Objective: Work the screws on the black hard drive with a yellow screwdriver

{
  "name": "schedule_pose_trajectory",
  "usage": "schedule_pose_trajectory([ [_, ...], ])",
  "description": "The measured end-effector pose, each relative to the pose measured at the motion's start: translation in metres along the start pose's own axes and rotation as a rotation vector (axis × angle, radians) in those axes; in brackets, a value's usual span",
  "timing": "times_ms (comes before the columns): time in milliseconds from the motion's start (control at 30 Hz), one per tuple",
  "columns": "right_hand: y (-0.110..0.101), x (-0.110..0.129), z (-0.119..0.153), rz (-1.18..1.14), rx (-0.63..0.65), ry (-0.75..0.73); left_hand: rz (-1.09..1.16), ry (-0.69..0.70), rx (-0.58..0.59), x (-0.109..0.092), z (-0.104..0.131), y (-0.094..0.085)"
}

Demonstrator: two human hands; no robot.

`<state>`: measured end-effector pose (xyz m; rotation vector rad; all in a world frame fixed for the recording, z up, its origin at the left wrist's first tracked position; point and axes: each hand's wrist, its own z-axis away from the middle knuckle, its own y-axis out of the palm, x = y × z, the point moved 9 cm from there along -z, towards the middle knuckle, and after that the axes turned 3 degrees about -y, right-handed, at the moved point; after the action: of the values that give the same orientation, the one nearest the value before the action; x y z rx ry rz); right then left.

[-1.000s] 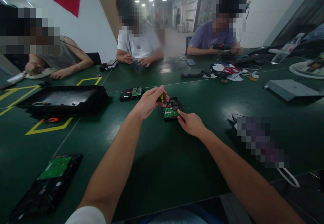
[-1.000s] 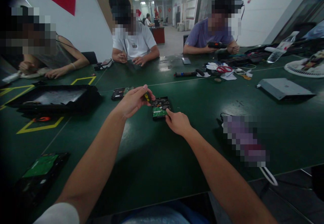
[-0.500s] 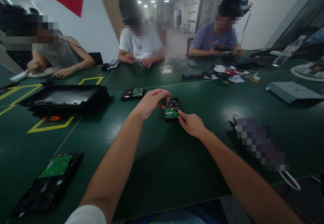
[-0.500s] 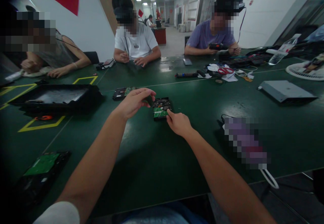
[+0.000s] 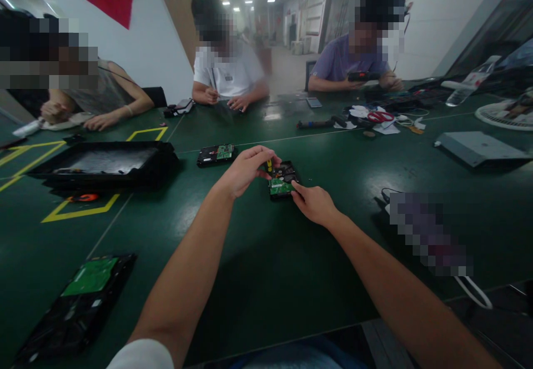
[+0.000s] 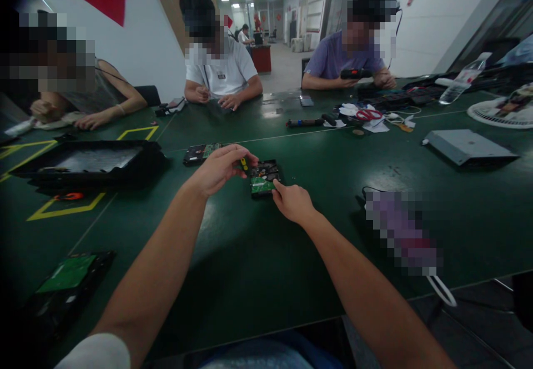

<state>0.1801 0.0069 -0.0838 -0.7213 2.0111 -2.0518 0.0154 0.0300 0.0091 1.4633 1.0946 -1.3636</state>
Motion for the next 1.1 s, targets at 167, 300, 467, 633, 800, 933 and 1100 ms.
schedule_pose_trajectory([
  [167,-0.001,-0.001,0.000,0.016,0.002,0.011,-0.098,0.030,-0.018,-0.006,0.001,-0.002],
  [300,-0.002,0.000,0.000,0.045,-0.020,-0.001,-0.068,0.013,0.001,-0.005,0.002,0.000],
  [467,-0.002,0.000,0.000,0.016,-0.010,0.001,0.077,-0.039,-0.023,0.002,0.001,-0.001],
  [633,-0.002,0.000,0.001,-0.011,0.000,-0.002,0.078,-0.027,-0.044,0.001,0.001,-0.003],
  [800,-0.002,0.000,0.000,0.003,-0.006,0.007,-0.016,0.017,-0.078,-0.006,0.001,-0.008],
  [933,-0.002,0.001,0.000,-0.022,0.002,0.002,-0.006,-0.018,-0.076,-0.002,0.000,-0.008],
  [1100,-0.003,0.001,0.001,-0.025,0.010,0.003,0.094,-0.038,-0.078,0.005,-0.002,-0.004],
])
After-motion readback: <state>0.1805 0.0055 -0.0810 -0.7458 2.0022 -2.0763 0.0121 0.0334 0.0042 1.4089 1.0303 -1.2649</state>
